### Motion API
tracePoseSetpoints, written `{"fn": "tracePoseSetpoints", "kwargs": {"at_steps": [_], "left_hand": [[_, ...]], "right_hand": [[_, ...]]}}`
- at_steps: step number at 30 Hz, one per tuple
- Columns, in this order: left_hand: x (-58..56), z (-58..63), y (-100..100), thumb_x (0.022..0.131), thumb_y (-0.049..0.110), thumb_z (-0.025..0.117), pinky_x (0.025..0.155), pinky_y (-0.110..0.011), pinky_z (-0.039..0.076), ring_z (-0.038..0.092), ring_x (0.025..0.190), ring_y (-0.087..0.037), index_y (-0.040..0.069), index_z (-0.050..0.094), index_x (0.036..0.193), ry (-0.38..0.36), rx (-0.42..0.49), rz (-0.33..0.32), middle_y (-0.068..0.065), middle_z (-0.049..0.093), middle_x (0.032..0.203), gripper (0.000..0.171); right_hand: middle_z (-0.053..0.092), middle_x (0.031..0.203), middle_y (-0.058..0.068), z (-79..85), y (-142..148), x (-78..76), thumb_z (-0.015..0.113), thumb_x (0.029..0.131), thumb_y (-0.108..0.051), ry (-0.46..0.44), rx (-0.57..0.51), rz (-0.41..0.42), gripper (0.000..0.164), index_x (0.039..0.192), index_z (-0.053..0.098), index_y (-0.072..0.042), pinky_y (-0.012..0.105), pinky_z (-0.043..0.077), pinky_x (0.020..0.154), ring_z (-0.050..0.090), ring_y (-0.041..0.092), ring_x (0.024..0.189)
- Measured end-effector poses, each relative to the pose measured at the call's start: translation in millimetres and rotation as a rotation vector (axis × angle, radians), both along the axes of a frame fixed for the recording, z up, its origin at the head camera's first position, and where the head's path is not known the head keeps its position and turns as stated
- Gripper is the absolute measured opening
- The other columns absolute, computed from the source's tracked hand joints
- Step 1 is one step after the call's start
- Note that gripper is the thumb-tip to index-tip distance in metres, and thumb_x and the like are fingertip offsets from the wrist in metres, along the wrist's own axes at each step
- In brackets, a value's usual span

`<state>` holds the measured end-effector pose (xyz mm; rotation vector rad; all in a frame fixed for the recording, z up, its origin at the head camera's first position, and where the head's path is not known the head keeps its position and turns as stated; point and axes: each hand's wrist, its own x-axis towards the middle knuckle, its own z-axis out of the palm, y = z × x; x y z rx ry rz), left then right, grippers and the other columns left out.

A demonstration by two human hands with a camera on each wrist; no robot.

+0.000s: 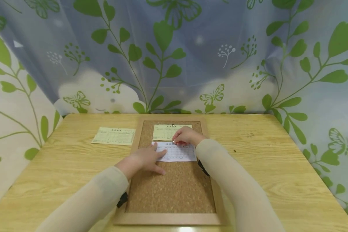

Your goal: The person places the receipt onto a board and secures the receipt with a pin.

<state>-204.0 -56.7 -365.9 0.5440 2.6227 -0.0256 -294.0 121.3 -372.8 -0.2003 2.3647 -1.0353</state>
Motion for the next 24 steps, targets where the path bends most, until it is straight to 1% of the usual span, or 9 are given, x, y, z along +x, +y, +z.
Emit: {"fn": "tracePoseSetpoints", "kwargs": {"at_steps": [4,12,18,24], "left_hand": [[0.6,0.2,0.5,0.074,0.067,0.060,0.100,-0.046,0.035,0.022,0.137,-0.032,0.026,0.029,0.148,0.006,-0.009,-0.004,-0.020,0.015,0.152,0.090],[1.2,2.4,0.8,0.075,0.067,0.059,0.101,-0.045,0.035,0.021,0.137,-0.032,0.026,0.028,0.148,0.006,-0.014,-0.005,-0.020,0.015,0.152,0.089],[0.3,4.1,1.3,0.075,0.067,0.059,0.100,-0.046,0.035,0.022,0.137,-0.032,0.026,0.028,0.148,0.015,-0.026,-0.003,-0.020,0.015,0.152,0.089],[1.5,3.9,0.7,0.076,0.067,0.059,0.101,-0.045,0.035,0.021,0.137,-0.033,0.026,0.029,0.148,-0.004,-0.012,-0.001,-0.021,0.015,0.152,0.088]], "right_hand": [[0.061,0.068,0.001,-0.9,-1.6,-0.1,0.059,0.091,-0.009,0.024,0.014,0.008,0.015,0.099,0.068,0.000,0.021,0.042,0.053,0.052,0.008,0.058],[0.060,0.068,0.001,-0.4,-1.7,-0.2,0.060,0.092,-0.011,0.046,0.036,0.012,0.016,0.101,0.069,-0.002,0.022,0.042,0.053,0.051,0.009,0.058],[0.060,0.068,0.000,2.3,-3.7,1.7,0.059,0.092,-0.011,0.024,0.024,-0.017,0.017,0.102,0.068,-0.002,0.022,0.044,0.055,0.052,0.008,0.059],[0.059,0.068,0.001,1.8,-6.9,2.5,0.058,0.092,-0.010,-0.015,0.036,-0.039,0.016,0.100,0.068,0.000,0.021,0.045,0.056,0.051,0.008,0.059]]}}
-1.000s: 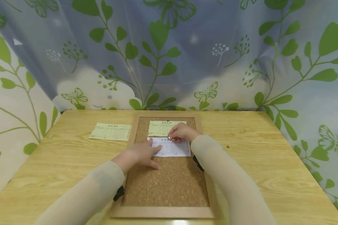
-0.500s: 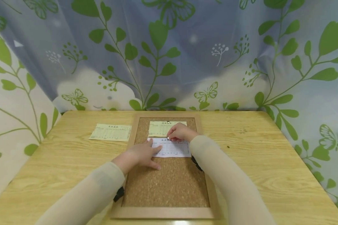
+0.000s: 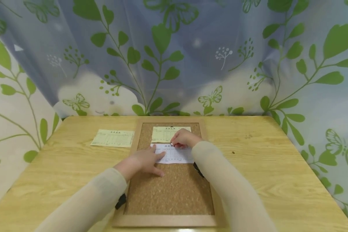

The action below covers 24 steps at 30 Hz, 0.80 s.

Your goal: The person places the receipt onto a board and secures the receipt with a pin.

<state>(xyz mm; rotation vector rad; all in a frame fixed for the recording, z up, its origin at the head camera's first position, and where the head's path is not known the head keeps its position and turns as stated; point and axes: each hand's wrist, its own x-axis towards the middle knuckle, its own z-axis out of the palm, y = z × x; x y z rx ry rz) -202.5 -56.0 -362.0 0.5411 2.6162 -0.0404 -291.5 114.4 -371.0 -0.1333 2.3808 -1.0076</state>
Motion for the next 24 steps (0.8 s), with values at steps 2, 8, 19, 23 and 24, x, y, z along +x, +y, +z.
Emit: {"fn": "tracePoseSetpoints", "kwargs": {"at_steps": [2,8,19,23,24], "left_hand": [[0.7,-0.5,-0.3,0.076,0.066,0.060,0.100,-0.045,0.035,0.021,0.137,-0.033,0.026,0.030,0.148,-0.006,0.007,0.004,-0.021,0.014,0.152,0.088],[-0.1,-1.3,-1.9,0.075,0.066,0.061,0.100,-0.046,0.035,0.021,0.137,-0.033,0.025,0.029,0.148,-0.009,0.010,0.004,-0.022,0.014,0.152,0.089],[-1.7,-3.1,-1.5,0.075,0.067,0.060,0.099,-0.049,0.036,0.021,0.137,-0.035,0.024,0.030,0.148,0.003,0.013,-0.010,-0.022,0.014,0.151,0.090],[-2.5,-4.7,0.2,0.075,0.068,0.059,0.098,-0.048,0.037,0.022,0.137,-0.034,0.024,0.030,0.148,0.010,0.002,-0.020,-0.022,0.016,0.151,0.090],[-2.6,-5.0,0.6,0.075,0.068,0.059,0.098,-0.048,0.037,0.022,0.137,-0.034,0.024,0.030,0.148,0.010,0.002,-0.022,-0.022,0.016,0.151,0.090]], "right_hand": [[0.058,0.068,0.002,-1.4,-0.9,0.1,0.058,0.093,-0.010,-0.013,-0.008,-0.019,0.016,0.098,0.068,0.000,0.021,0.045,0.056,0.051,0.008,0.059],[0.057,0.069,0.002,-4.6,-4.9,-0.8,0.057,0.093,-0.008,-0.037,-0.044,-0.075,0.015,0.097,0.068,0.001,0.021,0.046,0.055,0.050,0.008,0.058],[0.055,0.069,0.003,-3.8,-6.6,-1.0,0.055,0.093,-0.005,-0.053,-0.038,-0.074,0.014,0.098,0.065,0.002,0.022,0.047,0.057,0.050,0.010,0.060],[0.055,0.070,0.004,-4.3,-5.7,-0.9,0.053,0.094,-0.005,-0.064,-0.031,-0.076,0.014,0.097,0.064,0.002,0.022,0.048,0.058,0.051,0.010,0.061],[0.055,0.070,0.004,-4.3,-5.7,-0.8,0.053,0.094,-0.005,-0.065,-0.029,-0.079,0.013,0.096,0.064,0.002,0.022,0.048,0.058,0.051,0.010,0.061]]}}
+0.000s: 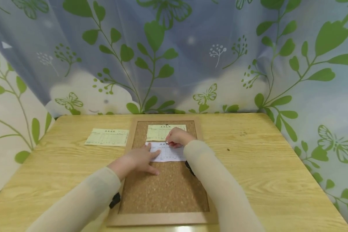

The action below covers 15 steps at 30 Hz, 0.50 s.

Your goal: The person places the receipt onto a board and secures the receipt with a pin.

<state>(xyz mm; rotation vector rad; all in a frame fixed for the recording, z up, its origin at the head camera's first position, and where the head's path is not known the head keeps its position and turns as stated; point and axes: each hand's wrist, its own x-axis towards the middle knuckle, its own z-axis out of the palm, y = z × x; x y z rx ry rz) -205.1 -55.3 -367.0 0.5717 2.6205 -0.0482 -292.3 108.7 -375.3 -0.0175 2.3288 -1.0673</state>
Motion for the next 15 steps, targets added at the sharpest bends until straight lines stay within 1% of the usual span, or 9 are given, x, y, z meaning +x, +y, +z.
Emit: {"fn": "tracePoseSetpoints", "kwargs": {"at_steps": [9,15], "left_hand": [[0.3,0.7,-1.1,0.076,0.065,0.060,0.101,-0.048,0.034,0.022,0.137,-0.035,0.024,0.030,0.148,-0.012,0.011,0.008,-0.022,0.015,0.152,0.088],[0.2,-0.1,-0.6,0.076,0.066,0.060,0.101,-0.047,0.033,0.022,0.137,-0.035,0.024,0.030,0.148,-0.014,0.012,0.006,-0.022,0.015,0.152,0.088]], "right_hand": [[0.054,0.069,0.005,0.9,-3.2,0.9,0.050,0.095,-0.003,0.013,-0.001,0.034,0.014,0.098,0.062,0.004,0.023,0.049,0.060,0.051,0.011,0.061],[0.054,0.070,0.005,-0.5,-1.7,0.6,0.050,0.095,-0.003,0.008,-0.009,0.029,0.014,0.098,0.061,0.004,0.023,0.048,0.059,0.051,0.012,0.061]]}}
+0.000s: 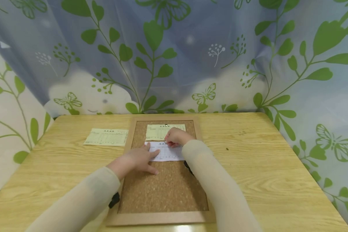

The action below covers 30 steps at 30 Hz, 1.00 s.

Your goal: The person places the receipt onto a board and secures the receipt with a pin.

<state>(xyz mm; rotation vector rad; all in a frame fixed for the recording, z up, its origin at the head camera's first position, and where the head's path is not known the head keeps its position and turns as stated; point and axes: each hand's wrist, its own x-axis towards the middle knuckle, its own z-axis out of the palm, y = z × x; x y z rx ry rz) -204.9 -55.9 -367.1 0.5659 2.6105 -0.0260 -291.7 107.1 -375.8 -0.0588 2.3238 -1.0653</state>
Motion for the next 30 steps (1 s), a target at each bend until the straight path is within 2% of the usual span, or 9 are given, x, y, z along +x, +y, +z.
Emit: {"fn": "tracePoseSetpoints", "kwargs": {"at_steps": [6,17,30], "left_hand": [[0.4,2.4,0.6,0.075,0.067,0.060,0.101,-0.047,0.033,0.021,0.137,-0.035,0.024,0.029,0.148,0.002,-0.003,-0.001,-0.022,0.014,0.152,0.090],[-0.3,-1.1,4.9,0.075,0.068,0.059,0.100,-0.048,0.034,0.021,0.137,-0.035,0.024,0.029,0.148,0.005,0.008,-0.017,-0.022,0.015,0.151,0.090],[-0.2,1.2,1.2,0.076,0.066,0.060,0.101,-0.050,0.033,0.022,0.137,-0.036,0.023,0.030,0.147,-0.005,0.003,-0.005,-0.023,0.016,0.151,0.089]], "right_hand": [[0.055,0.073,0.005,0.5,1.7,2.7,0.051,0.095,-0.003,0.008,-0.032,-0.019,0.014,0.101,0.061,0.005,0.024,0.050,0.062,0.053,0.012,0.065],[0.056,0.073,0.007,-3.0,10.1,3.8,0.050,0.095,-0.004,-0.010,-0.068,-0.051,0.014,0.100,0.060,0.005,0.022,0.048,0.059,0.054,0.013,0.064],[0.058,0.078,0.007,-4.5,8.4,2.9,0.051,0.096,-0.006,-0.040,-0.123,-0.065,0.015,0.103,0.059,0.005,0.025,0.051,0.066,0.057,0.013,0.069]]}}
